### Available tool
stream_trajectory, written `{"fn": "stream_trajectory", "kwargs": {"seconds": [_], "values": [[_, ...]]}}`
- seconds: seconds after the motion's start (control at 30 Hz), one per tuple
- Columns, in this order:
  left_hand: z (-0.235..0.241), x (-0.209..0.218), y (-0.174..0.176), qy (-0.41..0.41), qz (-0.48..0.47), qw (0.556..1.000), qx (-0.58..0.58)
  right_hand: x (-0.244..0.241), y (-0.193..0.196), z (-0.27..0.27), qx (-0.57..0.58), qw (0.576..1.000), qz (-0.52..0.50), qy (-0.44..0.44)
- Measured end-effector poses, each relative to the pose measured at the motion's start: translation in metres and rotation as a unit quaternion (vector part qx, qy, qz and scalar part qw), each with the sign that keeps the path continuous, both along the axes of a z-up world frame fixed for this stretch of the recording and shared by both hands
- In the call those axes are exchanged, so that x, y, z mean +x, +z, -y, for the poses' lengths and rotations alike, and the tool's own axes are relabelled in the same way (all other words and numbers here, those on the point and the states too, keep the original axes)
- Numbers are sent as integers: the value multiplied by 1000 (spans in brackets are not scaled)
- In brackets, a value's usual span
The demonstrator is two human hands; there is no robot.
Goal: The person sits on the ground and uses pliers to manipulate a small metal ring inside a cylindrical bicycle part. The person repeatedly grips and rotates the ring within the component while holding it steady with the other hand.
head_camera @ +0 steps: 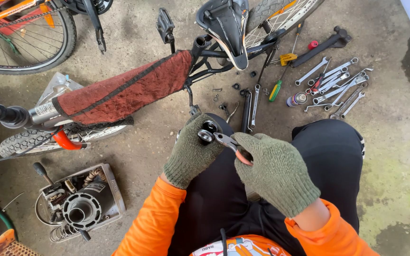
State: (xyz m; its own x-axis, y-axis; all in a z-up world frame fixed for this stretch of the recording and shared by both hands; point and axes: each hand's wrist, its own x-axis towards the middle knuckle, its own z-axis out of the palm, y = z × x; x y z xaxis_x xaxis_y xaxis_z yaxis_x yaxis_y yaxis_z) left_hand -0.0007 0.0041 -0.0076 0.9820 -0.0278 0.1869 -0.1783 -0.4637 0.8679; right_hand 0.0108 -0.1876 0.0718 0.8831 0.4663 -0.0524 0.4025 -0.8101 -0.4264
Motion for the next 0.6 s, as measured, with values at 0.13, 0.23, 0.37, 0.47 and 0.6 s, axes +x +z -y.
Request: {"fn": "stream_trajectory", "kwargs": {"seconds": [0.13,0.23,0.37,0.47,0.6], "values": [[-1,-1,-5,3,-1,1000,4,2,-1,0,-18,1000,-17,12],[0,0,-4,8,8,1000,9,-1,-2,-2,-40,999,-17,3],[5,0,7,24,31,999,20,-2,-1,-1,-43,999,-11,-8],[8,-2,21,22,31,997,66,5,-5,9,-29,999,-41,13],[10,-11,17,44,75,992,94,10,-11,15,-13,995,-95,4]]}}
